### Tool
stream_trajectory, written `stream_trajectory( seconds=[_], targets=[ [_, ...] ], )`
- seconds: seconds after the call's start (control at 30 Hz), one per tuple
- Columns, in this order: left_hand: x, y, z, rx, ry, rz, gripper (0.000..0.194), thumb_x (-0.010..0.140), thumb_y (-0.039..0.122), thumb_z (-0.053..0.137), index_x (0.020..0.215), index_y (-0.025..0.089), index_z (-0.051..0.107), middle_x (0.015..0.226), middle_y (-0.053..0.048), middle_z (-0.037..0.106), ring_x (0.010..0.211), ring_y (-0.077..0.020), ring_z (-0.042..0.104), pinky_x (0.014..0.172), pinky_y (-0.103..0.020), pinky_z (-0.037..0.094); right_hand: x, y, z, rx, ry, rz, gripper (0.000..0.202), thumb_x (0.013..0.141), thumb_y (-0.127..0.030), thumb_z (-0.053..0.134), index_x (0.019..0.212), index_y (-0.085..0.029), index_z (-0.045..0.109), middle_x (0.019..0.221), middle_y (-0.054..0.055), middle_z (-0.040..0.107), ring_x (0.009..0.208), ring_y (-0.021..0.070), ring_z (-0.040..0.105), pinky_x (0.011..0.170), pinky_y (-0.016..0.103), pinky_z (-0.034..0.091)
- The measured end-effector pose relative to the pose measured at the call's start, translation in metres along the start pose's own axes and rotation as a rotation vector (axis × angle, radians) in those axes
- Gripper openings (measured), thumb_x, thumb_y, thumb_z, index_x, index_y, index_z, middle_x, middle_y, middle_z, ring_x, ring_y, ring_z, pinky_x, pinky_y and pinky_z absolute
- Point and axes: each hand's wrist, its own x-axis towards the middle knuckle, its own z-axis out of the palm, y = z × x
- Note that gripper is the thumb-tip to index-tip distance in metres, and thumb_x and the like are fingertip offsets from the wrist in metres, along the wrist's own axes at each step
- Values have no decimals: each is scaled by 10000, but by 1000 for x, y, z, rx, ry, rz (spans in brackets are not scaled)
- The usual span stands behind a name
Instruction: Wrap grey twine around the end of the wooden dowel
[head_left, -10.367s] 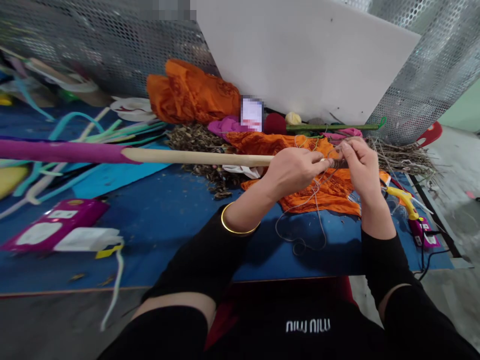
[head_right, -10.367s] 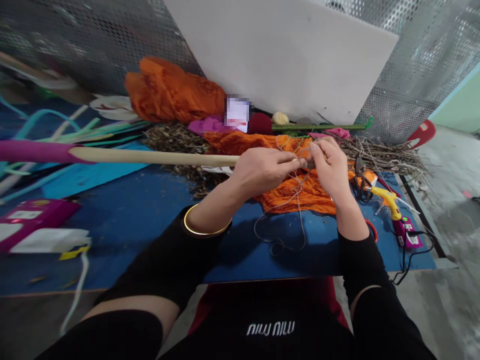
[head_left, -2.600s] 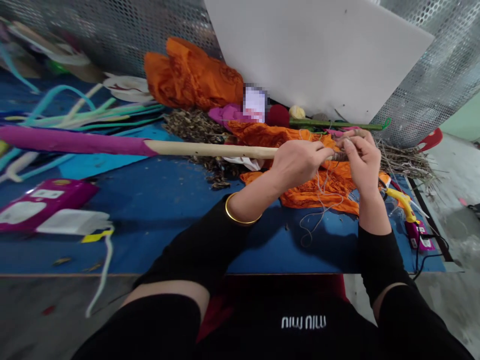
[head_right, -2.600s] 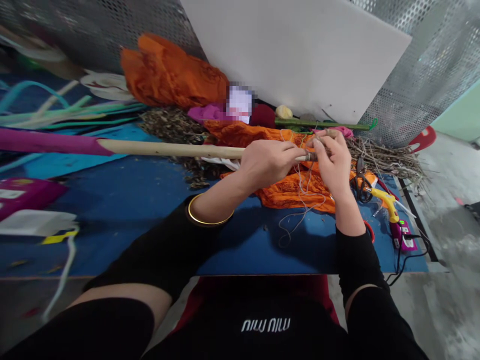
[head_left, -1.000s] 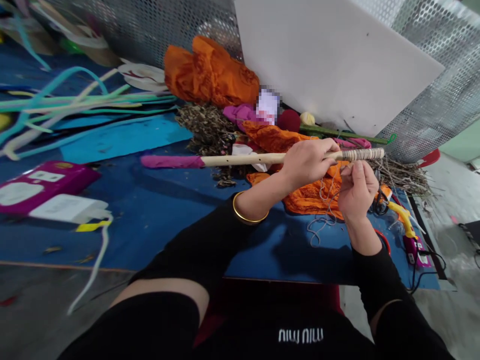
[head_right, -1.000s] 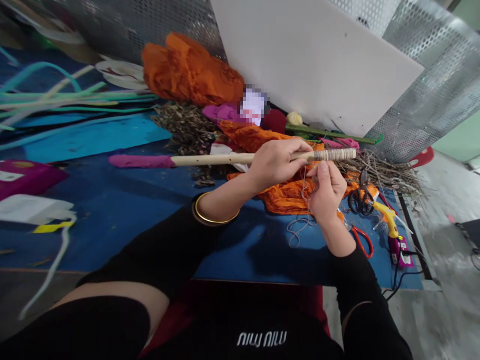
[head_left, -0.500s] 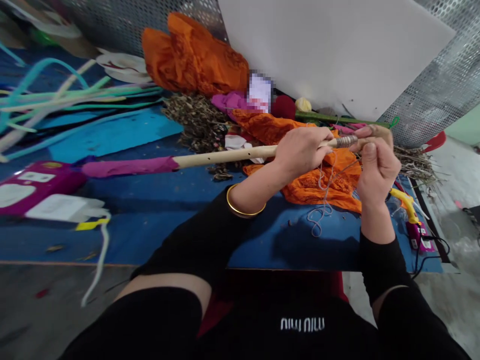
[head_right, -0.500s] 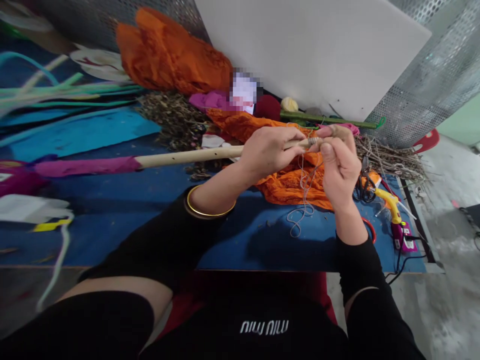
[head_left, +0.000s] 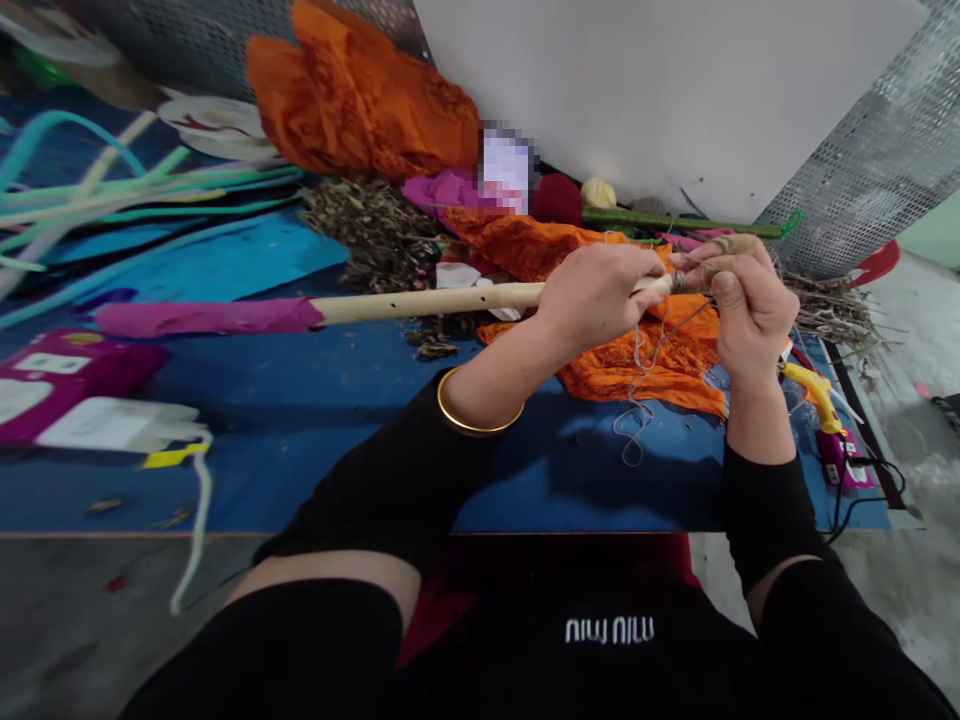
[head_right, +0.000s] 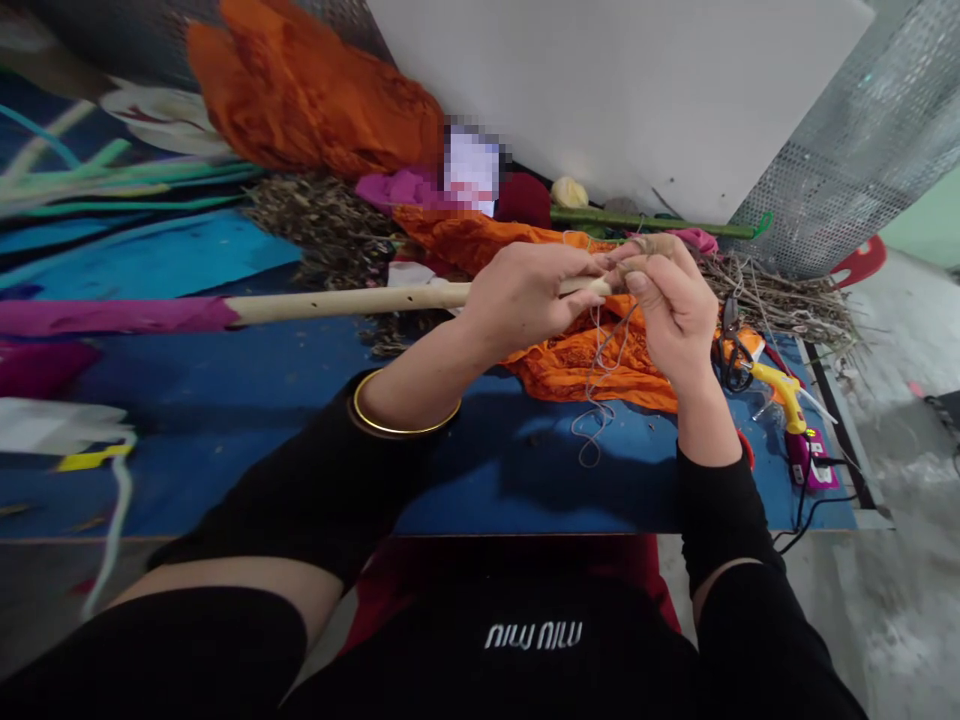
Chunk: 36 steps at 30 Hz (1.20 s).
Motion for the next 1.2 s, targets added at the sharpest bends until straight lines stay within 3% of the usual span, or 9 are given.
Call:
stream_trajectory(
  seconds=[0.2,0.4,0.5,0.7,0.83,1.03,1.2],
  targets=[
    [-3,5,-1,149,-56,42,172,920,256,611,1032,195,726,1008,-72,773,952,-261,720,809,-351,510,2,3,0,-25,3,4,279,1047,-384,552,901,-288,770,1022,11,777,1033,177,698,984,408,580],
    [-4,10,-2,338,-65,155,240,957,232,549,1111,171,723,1027,-112,783,921,-280,736,719,-356,502,3,6,-3,-97,-20,172,355,1005,-545,570,848,-278,746,990,28,731,1044,204,705,1013,437,580],
    [-5,9,0,406,-71,184,283,987,243,513,1170,173,718,1044,-114,792,909,-273,741,714,-356,502,3,5,-4,-87,-18,187,362,1001,-558,569,860,-272,742,968,24,708,1025,192,698,1002,408,574],
    [-7,2,8,375,54,255,287,1004,305,525,1202,226,717,1001,-59,801,843,-213,724,700,-297,491,2,4,-6,-59,-24,189,400,1034,-547,507,837,-257,699,947,21,690,1021,169,686,965,350,562],
    [-8,2,8,380,63,251,332,1010,290,512,1268,270,720,981,-47,799,821,-203,720,672,-294,473,1,5,-5,-57,-44,183,424,1042,-546,488,795,-249,663,921,23,686,983,166,684,952,356,559],
    [-8,4,6,366,64,245,315,1026,281,495,1167,286,776,989,-44,796,789,-191,704,659,-296,451,3,3,-3,-7,-62,221,425,1005,-574,555,750,-244,636,952,28,705,1032,179,702,972,380,584],
    [-9,-3,-1,352,117,206,355,1000,260,500,1230,270,770,997,-54,800,808,-198,716,672,-294,470,4,4,-9,178,74,256,361,979,-500,638,747,-226,673,1055,25,708,941,150,744,943,375,610]
  ],
)
